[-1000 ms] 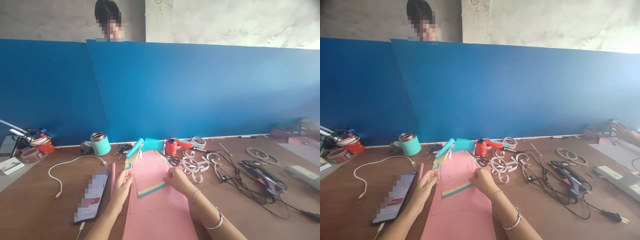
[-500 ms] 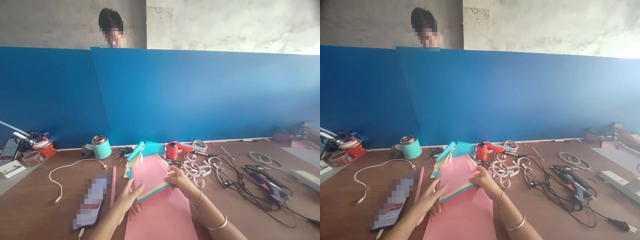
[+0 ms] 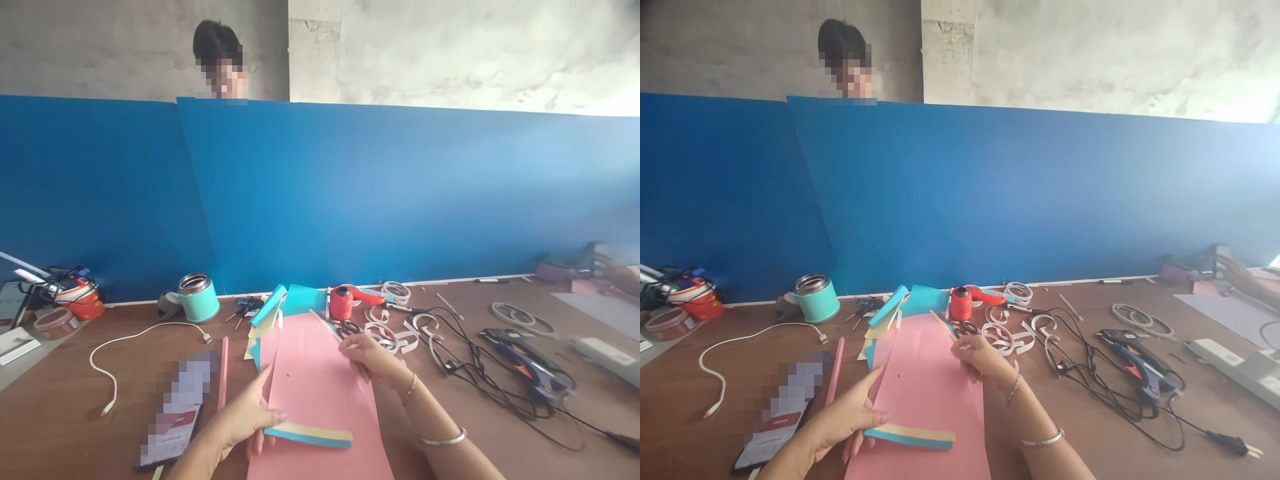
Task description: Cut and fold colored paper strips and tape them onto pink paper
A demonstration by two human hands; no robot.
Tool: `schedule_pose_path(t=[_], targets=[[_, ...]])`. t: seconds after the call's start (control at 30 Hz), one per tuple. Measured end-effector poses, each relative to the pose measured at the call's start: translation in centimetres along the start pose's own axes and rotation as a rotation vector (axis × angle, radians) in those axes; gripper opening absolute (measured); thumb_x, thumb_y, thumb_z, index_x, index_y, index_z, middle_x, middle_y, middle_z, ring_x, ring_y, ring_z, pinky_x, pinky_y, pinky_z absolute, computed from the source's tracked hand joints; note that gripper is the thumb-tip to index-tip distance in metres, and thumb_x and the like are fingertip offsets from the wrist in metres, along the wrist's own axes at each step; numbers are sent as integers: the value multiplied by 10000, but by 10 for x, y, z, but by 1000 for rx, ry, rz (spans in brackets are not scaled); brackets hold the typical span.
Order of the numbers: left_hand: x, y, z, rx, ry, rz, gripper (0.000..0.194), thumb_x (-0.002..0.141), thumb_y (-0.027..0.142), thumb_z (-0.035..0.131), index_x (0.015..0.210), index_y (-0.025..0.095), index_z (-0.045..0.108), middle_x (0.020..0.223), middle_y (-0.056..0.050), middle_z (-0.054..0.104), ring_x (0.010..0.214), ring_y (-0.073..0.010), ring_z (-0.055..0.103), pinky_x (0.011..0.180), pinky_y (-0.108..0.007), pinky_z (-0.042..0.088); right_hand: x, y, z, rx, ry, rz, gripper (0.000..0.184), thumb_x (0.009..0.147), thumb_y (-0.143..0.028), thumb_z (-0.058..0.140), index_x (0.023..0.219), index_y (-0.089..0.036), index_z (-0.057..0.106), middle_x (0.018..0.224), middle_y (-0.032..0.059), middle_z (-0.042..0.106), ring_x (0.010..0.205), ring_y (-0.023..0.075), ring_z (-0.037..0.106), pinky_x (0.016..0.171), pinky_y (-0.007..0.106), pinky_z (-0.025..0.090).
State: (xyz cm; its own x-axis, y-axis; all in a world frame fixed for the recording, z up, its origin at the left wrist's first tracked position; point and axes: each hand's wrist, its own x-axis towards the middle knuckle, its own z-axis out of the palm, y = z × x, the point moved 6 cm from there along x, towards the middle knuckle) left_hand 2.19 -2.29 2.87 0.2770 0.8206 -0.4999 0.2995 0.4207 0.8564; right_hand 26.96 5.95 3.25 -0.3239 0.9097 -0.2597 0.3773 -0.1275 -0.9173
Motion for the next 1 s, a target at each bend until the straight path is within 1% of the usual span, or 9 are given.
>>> schedule_pose_path(t=[0.13,0.33,0.4,0.5,0.63,0.7,0.8,0.9,1.0], targets=[[-4,-1,4,72,-92,-37,935,739,285,612,1448,223,6,599,71,554,300,-74,483,361,-185,373,7,1,-27,-320,503,-121,186,763,-319,468,750,-186,597,566,1,599,487,127,507,481,226,338],[-11,2,6,184,-244,-45,906,799,465,525,1449,124,-7,428,78,541,236,-55,342,336,-158,262,7,-8,-14,-676,511,-230,210,783,-252,452,705,-196,639,818,45,658,742,172,570,621,242,351],[-10,7,2,238,-171,-25,824,809,455,508,1449,152,86,454,72,551,248,-51,333,345,-160,269,7,-7,-14,-677,536,-230,217,793,-251,444,740,-199,648,828,46,655,758,176,573,636,245,357],[-3,18,-9,320,107,93,630,849,404,427,1416,195,247,553,46,579,352,-83,442,413,-190,370,8,-4,-21,-608,632,-225,217,795,-255,433,769,-193,639,833,53,642,743,177,572,654,256,377],[-1,30,-16,521,429,341,500,854,356,404,1326,192,438,966,-84,667,899,-213,619,816,-343,485,9,-11,-31,-546,733,-265,187,787,-246,420,783,-181,594,807,54,611,719,179,556,665,275,398],[-1,33,-4,668,383,471,491,851,360,436,1332,265,440,1332,-87,501,1226,-268,443,1022,-436,349,12,-21,-37,-570,766,-294,187,787,-228,408,827,-182,584,828,58,598,745,189,549,669,284,403],[-1,27,24,873,122,548,499,848,407,470,1340,353,410,1497,-30,244,1371,-304,184,1088,-543,180,21,-39,-46,-637,837,-340,311,760,-143,389,1001,-187,581,1014,88,577,916,219,527,768,314,406],[0,18,42,994,-11,534,516,840,444,483,1341,341,412,1485,-81,244,1360,-338,201,1063,-614,149,36,-54,-52,-733,816,-338,474,718,-85,412,1163,-183,544,1192,105,519,1041,244,472,883,340,367],[3,15,50,1073,-1,534,530,832,449,497,1341,328,416,1456,-126,312,1334,-362,260,1046,-648,126,44,-58,-63,-745,801,-287,516,719,-69,406,1195,-214,543,1174,84,540,1032,233,476,880,321,357]])
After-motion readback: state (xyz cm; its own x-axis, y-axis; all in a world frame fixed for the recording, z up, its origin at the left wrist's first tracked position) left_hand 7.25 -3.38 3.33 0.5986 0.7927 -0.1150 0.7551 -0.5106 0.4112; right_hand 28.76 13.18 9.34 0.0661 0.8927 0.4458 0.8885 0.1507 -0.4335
